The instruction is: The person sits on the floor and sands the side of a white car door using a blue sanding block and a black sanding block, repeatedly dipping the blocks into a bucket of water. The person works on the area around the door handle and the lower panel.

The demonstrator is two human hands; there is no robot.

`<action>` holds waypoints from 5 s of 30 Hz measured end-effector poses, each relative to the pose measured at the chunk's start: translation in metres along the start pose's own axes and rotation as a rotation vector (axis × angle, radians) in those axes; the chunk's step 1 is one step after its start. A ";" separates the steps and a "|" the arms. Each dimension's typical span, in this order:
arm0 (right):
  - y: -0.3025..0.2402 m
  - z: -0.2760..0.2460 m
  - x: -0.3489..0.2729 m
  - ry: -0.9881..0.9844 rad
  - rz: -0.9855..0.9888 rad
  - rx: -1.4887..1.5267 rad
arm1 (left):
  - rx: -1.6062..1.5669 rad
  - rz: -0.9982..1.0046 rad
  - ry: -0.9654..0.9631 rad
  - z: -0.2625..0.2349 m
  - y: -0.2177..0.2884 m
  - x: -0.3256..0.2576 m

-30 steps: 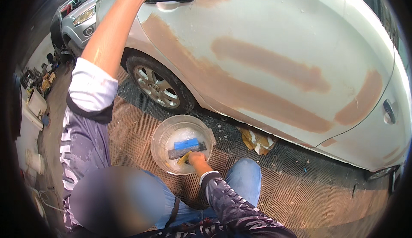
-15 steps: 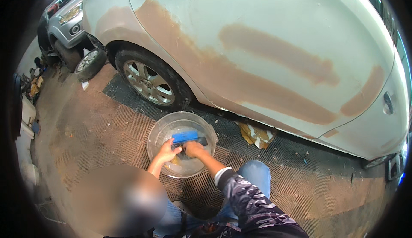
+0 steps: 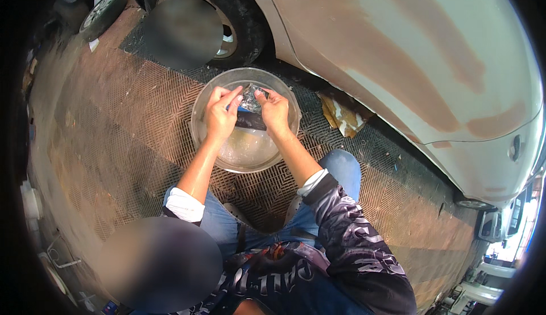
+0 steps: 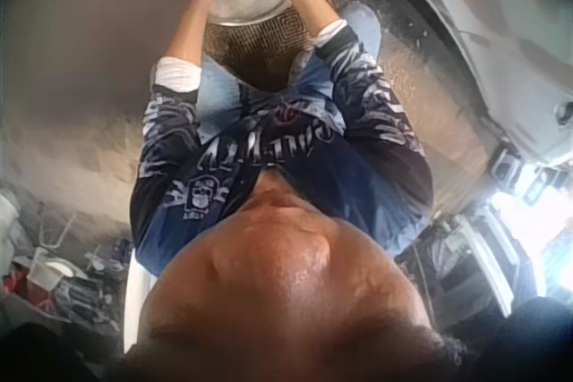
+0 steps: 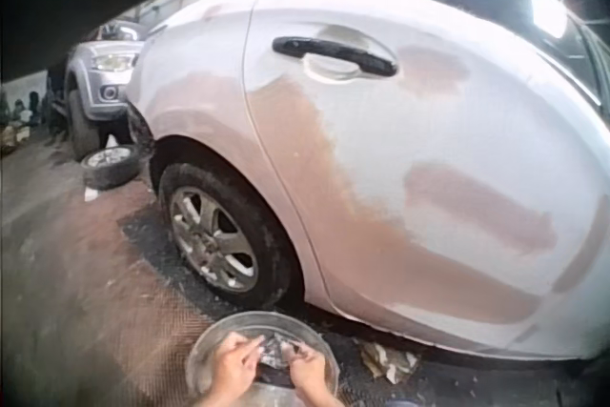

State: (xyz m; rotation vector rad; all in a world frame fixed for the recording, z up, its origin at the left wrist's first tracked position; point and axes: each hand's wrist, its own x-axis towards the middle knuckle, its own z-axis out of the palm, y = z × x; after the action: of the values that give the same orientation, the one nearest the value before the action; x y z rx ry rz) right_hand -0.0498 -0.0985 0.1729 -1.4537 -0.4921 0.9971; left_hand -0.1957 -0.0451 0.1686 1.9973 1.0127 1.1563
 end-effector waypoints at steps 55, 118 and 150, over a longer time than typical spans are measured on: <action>-0.451 0.006 0.044 0.952 -1.421 -0.871 | 0.192 0.951 0.631 -0.079 0.284 0.456; -0.490 0.005 0.040 0.801 -1.512 -1.128 | 0.205 1.036 0.608 -0.085 0.265 0.457; -0.176 -0.025 0.019 -0.194 0.064 -0.394 | 0.263 1.046 0.385 -0.077 0.248 0.448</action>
State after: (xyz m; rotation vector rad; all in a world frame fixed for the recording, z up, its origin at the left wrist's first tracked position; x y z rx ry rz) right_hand 0.0255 -0.0690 0.3322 -1.7364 -0.8226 1.1427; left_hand -0.0414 0.2138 0.5901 2.6694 0.1993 2.0768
